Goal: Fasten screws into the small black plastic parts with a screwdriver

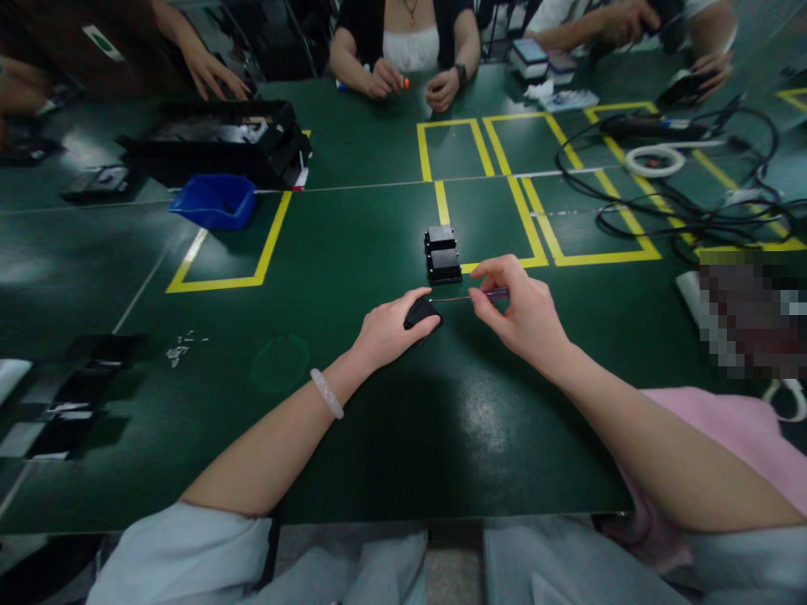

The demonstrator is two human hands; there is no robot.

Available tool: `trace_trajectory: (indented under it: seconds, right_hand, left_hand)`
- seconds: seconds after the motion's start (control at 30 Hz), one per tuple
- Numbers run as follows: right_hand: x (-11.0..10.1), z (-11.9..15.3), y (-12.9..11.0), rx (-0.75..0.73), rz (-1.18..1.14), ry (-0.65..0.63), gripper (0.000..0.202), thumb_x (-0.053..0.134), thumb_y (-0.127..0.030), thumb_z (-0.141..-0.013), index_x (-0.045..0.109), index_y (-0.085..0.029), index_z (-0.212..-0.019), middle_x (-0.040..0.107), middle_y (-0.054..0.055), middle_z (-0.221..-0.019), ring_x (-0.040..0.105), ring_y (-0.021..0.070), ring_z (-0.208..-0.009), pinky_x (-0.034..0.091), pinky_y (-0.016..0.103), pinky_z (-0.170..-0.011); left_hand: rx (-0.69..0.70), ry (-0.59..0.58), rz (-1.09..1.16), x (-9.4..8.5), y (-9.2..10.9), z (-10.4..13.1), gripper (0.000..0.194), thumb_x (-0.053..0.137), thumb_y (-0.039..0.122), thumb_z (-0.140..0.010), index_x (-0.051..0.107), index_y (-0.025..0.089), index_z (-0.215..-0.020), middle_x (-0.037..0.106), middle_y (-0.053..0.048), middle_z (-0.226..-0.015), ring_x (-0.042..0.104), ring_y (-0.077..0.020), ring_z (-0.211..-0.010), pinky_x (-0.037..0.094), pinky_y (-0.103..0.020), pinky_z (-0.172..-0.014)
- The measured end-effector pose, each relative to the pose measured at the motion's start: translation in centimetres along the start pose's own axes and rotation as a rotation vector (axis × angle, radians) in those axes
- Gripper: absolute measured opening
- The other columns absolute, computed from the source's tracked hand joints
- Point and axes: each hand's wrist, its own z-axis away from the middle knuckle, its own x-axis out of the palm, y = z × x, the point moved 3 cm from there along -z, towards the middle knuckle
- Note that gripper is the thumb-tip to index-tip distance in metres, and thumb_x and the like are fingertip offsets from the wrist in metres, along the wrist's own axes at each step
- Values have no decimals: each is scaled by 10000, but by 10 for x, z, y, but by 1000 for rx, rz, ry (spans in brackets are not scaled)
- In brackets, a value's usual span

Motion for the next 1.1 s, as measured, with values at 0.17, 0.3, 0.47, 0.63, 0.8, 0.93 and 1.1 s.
trace_trajectory:
  seconds: [0.17,0.3,0.47,0.63,0.8,0.93,1.1]
  right_hand:
    - [0,0,-1,-14,-20,4,174,586,-254,-885,555,-216,-1052,618,0,-804,619,168,-702,461,303,-695]
    - [-1,0,1,9,-15,-13,163,587,-330,-917,566,-216,-1031,603,0,-777,614,173,-694,447,303,-677]
    - [0,0,0,14,0,-5,160,587,-246,-879,559,-216,-1034,586,-9,-761,597,163,-663,442,301,-670]
    - [0,0,0,-2,-15,-9,162,584,-287,-899,552,-217,-1041,592,-4,-788,603,167,-687,451,307,-685]
    - [0,0,1,1,-21,-12,150,569,-264,-901,541,-219,-1042,600,-5,-783,607,166,-686,459,308,-683]
    - [0,0,1,-14,-33,2,193,585,-230,-870,525,-224,-1053,605,-16,-769,604,159,-671,463,302,-679]
    - [0,0,1,1,-27,-11,159,584,-313,-918,537,-223,-1040,589,-15,-761,603,161,-673,444,296,-659]
  left_hand:
    - [2,5,1,1,-1,0,615,472,578,-943,500,256,-1466,709,-84,-1221,683,-296,-1065,496,-400,-902]
    - [10,9,1,1,-2,0,615,469,585,-943,500,260,-1464,707,-82,-1225,682,-296,-1063,497,-399,-898]
    - [10,8,8,0,-1,0,613,469,585,-941,506,258,-1458,713,-80,-1203,686,-290,-1045,498,-393,-888]
    - [6,4,6,0,-1,0,616,467,581,-941,502,257,-1463,710,-77,-1213,682,-288,-1056,497,-391,-900]
    - [6,4,8,0,-1,0,615,471,580,-940,500,261,-1464,710,-76,-1210,687,-284,-1041,500,-385,-887]
    - [-2,3,5,0,0,0,613,474,583,-938,503,265,-1462,715,-77,-1198,689,-288,-1036,500,-391,-884]
    - [-12,6,2,1,0,0,612,484,569,-935,509,256,-1460,712,-80,-1218,681,-294,-1073,494,-396,-910]
